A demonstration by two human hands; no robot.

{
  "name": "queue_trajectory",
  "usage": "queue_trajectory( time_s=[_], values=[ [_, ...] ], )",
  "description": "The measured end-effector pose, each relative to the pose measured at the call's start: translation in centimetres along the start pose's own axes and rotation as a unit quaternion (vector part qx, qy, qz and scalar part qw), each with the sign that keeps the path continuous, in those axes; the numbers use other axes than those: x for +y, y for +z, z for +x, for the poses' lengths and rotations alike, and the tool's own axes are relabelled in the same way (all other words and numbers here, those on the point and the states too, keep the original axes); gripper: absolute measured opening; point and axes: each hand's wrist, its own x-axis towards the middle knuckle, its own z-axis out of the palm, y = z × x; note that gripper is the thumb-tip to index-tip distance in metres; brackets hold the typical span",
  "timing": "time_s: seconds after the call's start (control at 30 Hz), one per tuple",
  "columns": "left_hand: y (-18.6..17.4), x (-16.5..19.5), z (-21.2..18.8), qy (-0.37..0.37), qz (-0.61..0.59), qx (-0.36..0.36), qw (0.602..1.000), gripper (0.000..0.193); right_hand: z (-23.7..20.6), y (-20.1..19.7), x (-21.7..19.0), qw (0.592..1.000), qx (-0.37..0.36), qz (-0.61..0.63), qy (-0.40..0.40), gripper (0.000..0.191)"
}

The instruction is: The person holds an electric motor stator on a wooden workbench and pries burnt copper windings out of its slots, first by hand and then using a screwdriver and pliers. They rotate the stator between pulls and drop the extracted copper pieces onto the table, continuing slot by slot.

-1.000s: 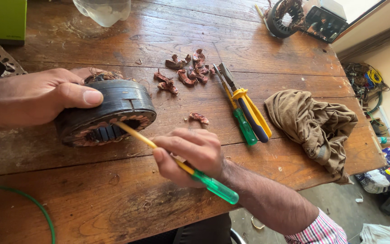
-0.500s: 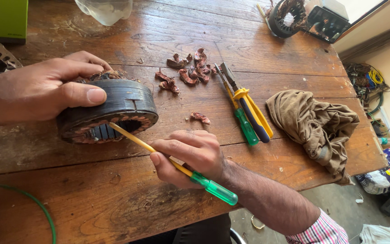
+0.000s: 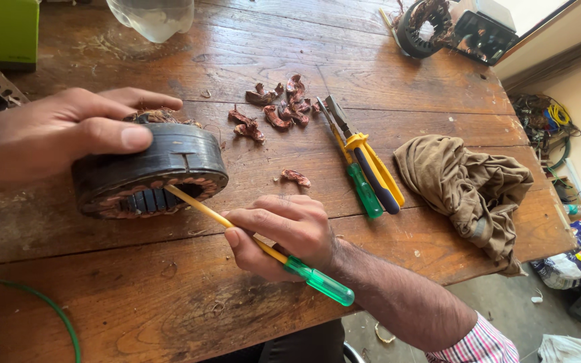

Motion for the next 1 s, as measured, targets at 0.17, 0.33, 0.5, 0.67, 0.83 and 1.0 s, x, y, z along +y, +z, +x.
queue_trajectory(
  time_s=[0.17, 0.33, 0.5, 0.67, 0.83, 1.0],
  values=[
    [0.6, 0.7, 0.3, 0.001, 0.026, 0.003, 1.000, 0.072, 0.1, 0.0, 0.0, 1.000, 0.001, -0.011, 0.003, 0.015],
    [1.1, 1.8, 0.0, -0.048, 0.055, 0.035, 0.997, 0.077, 0.2, 0.0, -0.1, 1.000, -0.008, -0.010, -0.002, 0.014],
    [1.5, 3.1, 0.0, -0.105, 0.056, 0.077, 0.990, 0.067, 0.2, 0.0, -0.1, 1.000, -0.007, -0.011, 0.000, 0.012],
    [1.2, 3.5, 0.1, -0.013, 0.127, 0.108, 0.986, 0.060, 0.2, 0.1, -0.1, 1.000, -0.011, -0.011, -0.002, 0.014],
    [1.0, 2.9, 0.0, 0.012, 0.170, 0.114, 0.979, 0.055, 0.2, 0.0, -0.1, 1.000, -0.008, -0.011, 0.001, 0.013],
    [1.0, 3.3, 0.0, 0.009, 0.144, 0.110, 0.983, 0.057, 0.2, 0.0, -0.1, 1.000, -0.016, -0.009, 0.001, 0.013]
  ],
)
